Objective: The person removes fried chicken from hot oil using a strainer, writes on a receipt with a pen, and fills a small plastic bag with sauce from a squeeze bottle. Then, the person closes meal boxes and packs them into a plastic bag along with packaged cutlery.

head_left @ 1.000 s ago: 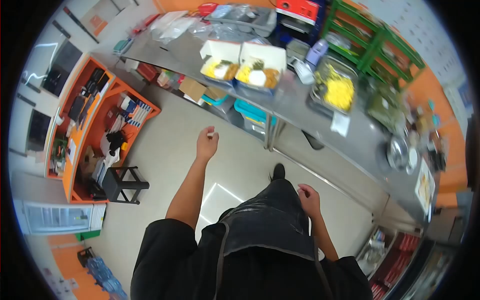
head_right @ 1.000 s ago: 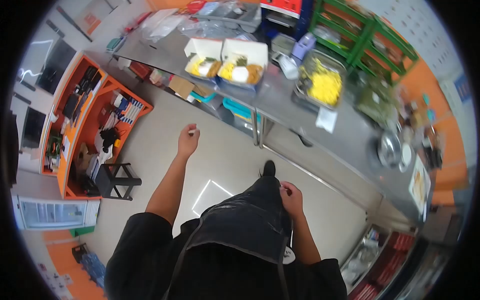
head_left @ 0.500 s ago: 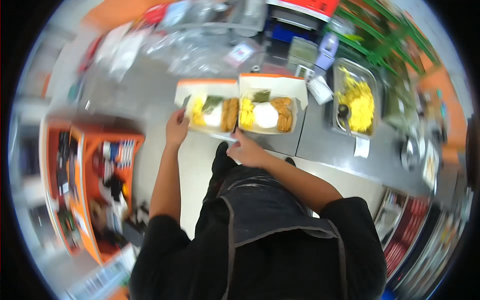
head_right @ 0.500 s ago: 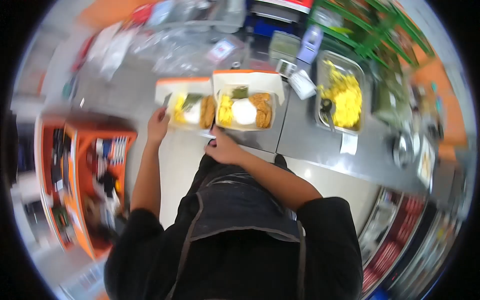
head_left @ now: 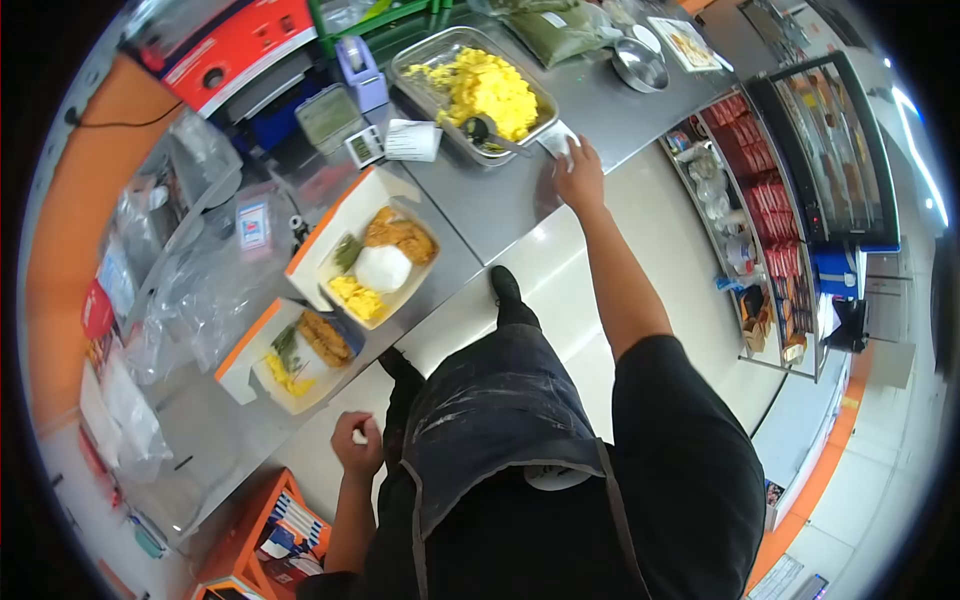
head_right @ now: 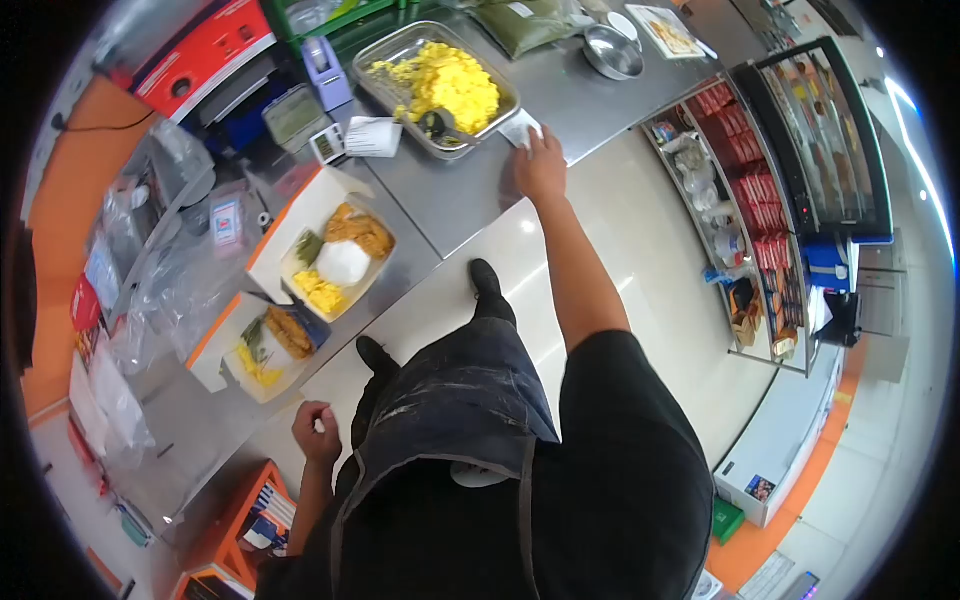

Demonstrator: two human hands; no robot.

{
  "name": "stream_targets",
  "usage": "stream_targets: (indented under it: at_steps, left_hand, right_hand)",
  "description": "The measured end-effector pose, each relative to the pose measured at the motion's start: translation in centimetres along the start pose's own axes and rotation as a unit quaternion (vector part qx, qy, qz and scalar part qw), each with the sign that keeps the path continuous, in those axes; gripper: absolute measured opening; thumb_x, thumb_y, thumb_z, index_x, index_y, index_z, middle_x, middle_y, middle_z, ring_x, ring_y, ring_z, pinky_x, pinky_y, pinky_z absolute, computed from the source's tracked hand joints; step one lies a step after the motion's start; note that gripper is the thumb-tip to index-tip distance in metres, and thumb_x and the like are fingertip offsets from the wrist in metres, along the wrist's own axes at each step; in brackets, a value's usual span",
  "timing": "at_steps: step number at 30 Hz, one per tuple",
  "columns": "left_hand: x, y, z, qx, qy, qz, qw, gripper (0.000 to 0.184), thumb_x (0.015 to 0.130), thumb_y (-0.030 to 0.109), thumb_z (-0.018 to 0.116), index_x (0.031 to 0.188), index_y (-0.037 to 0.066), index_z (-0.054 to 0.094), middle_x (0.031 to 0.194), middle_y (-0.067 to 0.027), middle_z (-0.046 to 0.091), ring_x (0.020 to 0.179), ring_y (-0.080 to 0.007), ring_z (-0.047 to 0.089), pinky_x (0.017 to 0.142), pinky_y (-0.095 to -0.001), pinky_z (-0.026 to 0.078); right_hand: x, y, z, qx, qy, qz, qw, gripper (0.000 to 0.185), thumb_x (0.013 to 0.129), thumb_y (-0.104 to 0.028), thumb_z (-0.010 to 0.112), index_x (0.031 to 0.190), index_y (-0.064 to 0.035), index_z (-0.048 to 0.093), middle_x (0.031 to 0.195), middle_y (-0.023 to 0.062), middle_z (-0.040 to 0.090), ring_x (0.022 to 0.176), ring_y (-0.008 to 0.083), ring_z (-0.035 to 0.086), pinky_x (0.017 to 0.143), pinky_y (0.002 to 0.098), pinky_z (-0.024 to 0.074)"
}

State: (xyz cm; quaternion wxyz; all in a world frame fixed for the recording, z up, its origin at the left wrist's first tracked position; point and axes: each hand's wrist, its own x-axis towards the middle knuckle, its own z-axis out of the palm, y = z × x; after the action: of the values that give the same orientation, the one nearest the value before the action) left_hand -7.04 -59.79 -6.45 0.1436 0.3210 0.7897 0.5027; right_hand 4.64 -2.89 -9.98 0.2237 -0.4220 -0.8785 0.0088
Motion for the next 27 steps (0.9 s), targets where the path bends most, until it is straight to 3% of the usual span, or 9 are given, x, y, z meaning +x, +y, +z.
stream_targets:
  at_steps: [2,7,11,13,16,20,22,24,27]
  left_hand:
    - [3.3,2.7,4.2,-0.021,-0.060,0.047,0.997,0.006,0.086,0.006,0.061,0.090,0.002,0.063,0.074,-0.0086,0.059,0.059,-0.0167,0.056,0.055,-0.0286,0.045]
    - [13.4,9.5,19.4,0.000,-0.131,0.161,0.978,0.019,0.083,0.005,0.064,0.102,0.001,0.066,0.094,-0.0161,0.065,0.084,-0.0335,0.062,0.077,-0.0393,0.051]
    - [22.8,11.0,32.6,0.050,-0.126,0.212,0.968,0.042,0.081,0.002,0.057,0.122,0.002,0.059,0.121,-0.0156,0.059,0.112,-0.0344,0.055,0.098,-0.0424,0.044]
    - [25.6,12.0,36.5,0.119,-0.122,0.218,0.961,0.042,0.084,0.007,0.057,0.126,0.003,0.057,0.128,-0.0139,0.056,0.121,-0.0320,0.051,0.104,-0.0424,0.039]
    - [27.4,12.9,39.7,0.180,-0.065,0.289,0.938,0.044,0.085,0.016,0.060,0.127,0.003,0.056,0.133,-0.0133,0.054,0.125,-0.0308,0.048,0.107,-0.0444,0.036]
    - [27.4,12.0,41.4,0.217,-0.102,0.244,0.939,0.052,0.084,0.027,0.063,0.129,0.003,0.054,0.137,-0.0163,0.052,0.127,-0.0319,0.047,0.108,-0.0465,0.035]
    - [27.1,9.3,42.3,-0.181,-0.119,0.149,0.965,0.060,0.080,0.034,0.065,0.129,0.001,0.053,0.136,-0.0196,0.051,0.127,-0.0350,0.047,0.108,-0.0484,0.034]
    - [26.6,8.5,43.4,0.044,0.035,0.284,0.957,0.061,0.078,0.034,0.067,0.126,-0.001,0.054,0.131,-0.0213,0.051,0.125,-0.0354,0.047,0.109,-0.0494,0.033]
    - [26.6,9.5,41.7,0.148,-0.043,0.273,0.949,0.065,0.073,0.040,0.070,0.121,-0.003,0.056,0.120,-0.0185,0.058,0.114,-0.0370,0.052,0.101,-0.0473,0.039]
  right_hand:
    - [-0.1,1.3,1.7,-0.045,-0.167,-0.015,0.985,0.052,0.098,-0.040,0.045,0.142,-0.0129,0.046,0.150,0.0125,0.040,0.137,0.0383,0.037,0.108,0.0558,0.0320]
    - [-5.0,-2.1,-1.8,0.007,-0.184,-0.007,0.983,0.052,0.097,-0.040,0.046,0.143,-0.0158,0.047,0.147,0.0092,0.042,0.134,0.0364,0.035,0.106,0.0640,0.0237]
    - [-3.0,0.8,-3.6,0.073,-0.244,-0.057,0.965,0.038,0.094,-0.027,0.055,0.128,-0.0116,0.058,0.138,0.0065,0.053,0.126,0.0310,0.045,0.103,0.0635,0.0253]
    - [-0.8,3.7,-3.8,0.319,-0.104,0.001,0.942,0.023,0.090,-0.007,0.058,0.111,-0.0039,0.066,0.108,0.0128,0.067,0.094,0.0278,0.064,0.085,0.0409,0.0498]
    - [4.0,1.8,-9.2,0.314,-0.032,-0.070,0.946,0.022,0.089,-0.003,0.059,0.110,-0.0014,0.066,0.106,0.0166,0.066,0.084,0.0299,0.066,0.072,0.0324,0.0530]
    - [4.9,-0.3,-8.3,0.401,-0.187,-0.087,0.892,0.022,0.088,-0.007,0.061,0.109,-0.0021,0.066,0.103,0.0162,0.066,0.089,0.0341,0.064,0.079,0.0413,0.0521]
    - [3.9,-2.2,-7.1,0.383,-0.223,-0.164,0.882,0.023,0.087,-0.008,0.062,0.109,-0.0029,0.066,0.103,0.0163,0.066,0.090,0.0360,0.063,0.080,0.0429,0.0516]
    - [1.5,-5.2,-7.9,0.321,-0.184,-0.347,0.862,0.022,0.086,-0.009,0.064,0.107,-0.0038,0.067,0.103,0.0177,0.065,0.093,0.0385,0.062,0.083,0.0434,0.0511]
    - [0.0,-8.8,-9.1,0.463,-0.346,-0.311,0.754,0.023,0.088,-0.012,0.065,0.109,-0.0029,0.066,0.106,0.0171,0.066,0.096,0.0343,0.064,0.082,0.0397,0.0533]
